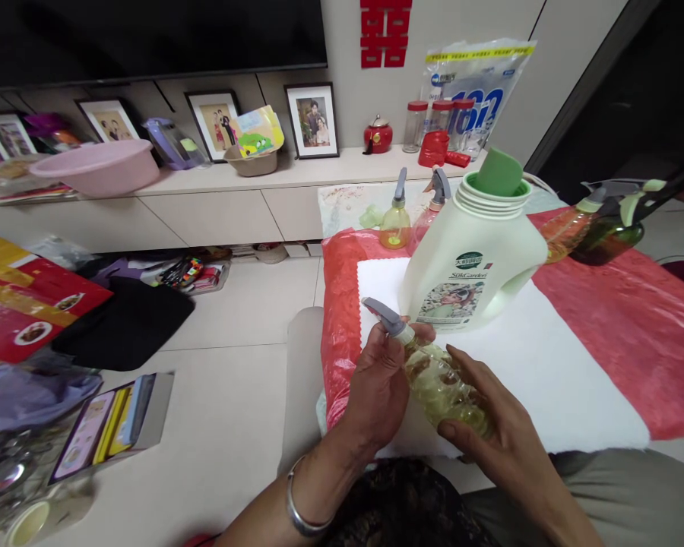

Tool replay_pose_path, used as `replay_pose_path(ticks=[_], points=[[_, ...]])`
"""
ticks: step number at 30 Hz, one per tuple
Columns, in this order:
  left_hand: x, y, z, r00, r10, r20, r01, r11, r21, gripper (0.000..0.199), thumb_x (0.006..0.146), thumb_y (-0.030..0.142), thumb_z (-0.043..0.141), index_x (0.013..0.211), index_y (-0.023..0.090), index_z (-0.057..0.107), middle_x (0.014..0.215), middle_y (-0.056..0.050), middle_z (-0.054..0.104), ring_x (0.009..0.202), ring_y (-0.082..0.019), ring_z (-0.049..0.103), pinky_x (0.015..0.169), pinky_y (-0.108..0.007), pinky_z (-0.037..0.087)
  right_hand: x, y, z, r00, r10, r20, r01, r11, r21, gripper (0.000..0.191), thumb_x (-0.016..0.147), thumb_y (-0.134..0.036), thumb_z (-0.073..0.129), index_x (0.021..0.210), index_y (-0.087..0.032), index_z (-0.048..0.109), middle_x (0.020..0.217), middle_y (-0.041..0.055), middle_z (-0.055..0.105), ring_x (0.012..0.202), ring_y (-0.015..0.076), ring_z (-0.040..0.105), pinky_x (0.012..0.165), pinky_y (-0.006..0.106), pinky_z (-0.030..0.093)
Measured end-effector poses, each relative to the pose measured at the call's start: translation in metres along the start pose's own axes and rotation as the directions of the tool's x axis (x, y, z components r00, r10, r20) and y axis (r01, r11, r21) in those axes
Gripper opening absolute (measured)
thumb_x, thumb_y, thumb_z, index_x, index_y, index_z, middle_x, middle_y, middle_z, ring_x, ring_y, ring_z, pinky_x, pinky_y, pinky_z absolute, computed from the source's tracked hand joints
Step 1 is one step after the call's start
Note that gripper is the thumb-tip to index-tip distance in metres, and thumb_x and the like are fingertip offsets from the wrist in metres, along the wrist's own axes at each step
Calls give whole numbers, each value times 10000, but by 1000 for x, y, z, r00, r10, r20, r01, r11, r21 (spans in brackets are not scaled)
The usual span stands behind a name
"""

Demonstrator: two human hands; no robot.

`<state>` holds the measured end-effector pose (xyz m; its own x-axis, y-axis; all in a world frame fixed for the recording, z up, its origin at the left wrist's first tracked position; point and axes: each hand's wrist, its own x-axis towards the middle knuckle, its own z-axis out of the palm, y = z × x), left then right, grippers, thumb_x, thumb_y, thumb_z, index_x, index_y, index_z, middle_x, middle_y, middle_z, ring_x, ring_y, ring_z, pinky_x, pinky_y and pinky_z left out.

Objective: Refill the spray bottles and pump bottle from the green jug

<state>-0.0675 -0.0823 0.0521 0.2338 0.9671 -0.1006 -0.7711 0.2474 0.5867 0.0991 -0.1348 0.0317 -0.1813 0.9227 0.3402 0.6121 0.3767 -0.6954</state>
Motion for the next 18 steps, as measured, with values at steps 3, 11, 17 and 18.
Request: replay_pose_path(ticks=[3, 11, 17, 18], points=[[1, -1, 0, 1000, 3, -8, -4, 1000, -28, 278, 838, 403, 787, 1034, 241, 676, 1052, -42, 698, 1030, -209, 642, 922, -362, 496, -3, 2, 7, 989, 142, -30, -132, 967, 216, 621, 985, -538, 596, 1512, -264, 416, 1427, 28, 430, 1294, 77, 500, 1016, 80, 485], [6, 3, -1, 988, -24, -153, 7, 993, -114, 419, 783, 349, 843, 1114, 253, 605, 1030, -20, 686, 1073, -232, 658, 1003, -411, 465, -11, -3, 20, 977, 140, -163, -83, 947, 312, 893, 905, -477, 690, 1634, -278, 215, 1533, 91, 255, 1365, 156, 432, 1020, 158, 526], [7, 6, -2, 990, 3, -142, -19, 994, -106, 356, 817, 317, 812, 1100, 246, 607, 1065, -24, 702, 1055, -210, 661, 967, -380, 473, -16, 7, 20, 977, 112, -183, -70, 973, 220, 762, 977, -408, 610, 1619, -313, 212, 1494, 82, 321, 1379, 149, 421, 1076, 221, 510], [7, 6, -1, 992, 5, -128, -18, 995, -101, 356, 821, 317, 808, 1108, 248, 608, 1066, -25, 705, 1054, -209, 661, 964, -379, 474, -17, 9, 20, 975, 165, -146, -115, 947, 300, 718, 1010, -431, 549, 1623, -302, 198, 1498, 91, 326, 1367, 155, 440, 1030, 219, 535]])
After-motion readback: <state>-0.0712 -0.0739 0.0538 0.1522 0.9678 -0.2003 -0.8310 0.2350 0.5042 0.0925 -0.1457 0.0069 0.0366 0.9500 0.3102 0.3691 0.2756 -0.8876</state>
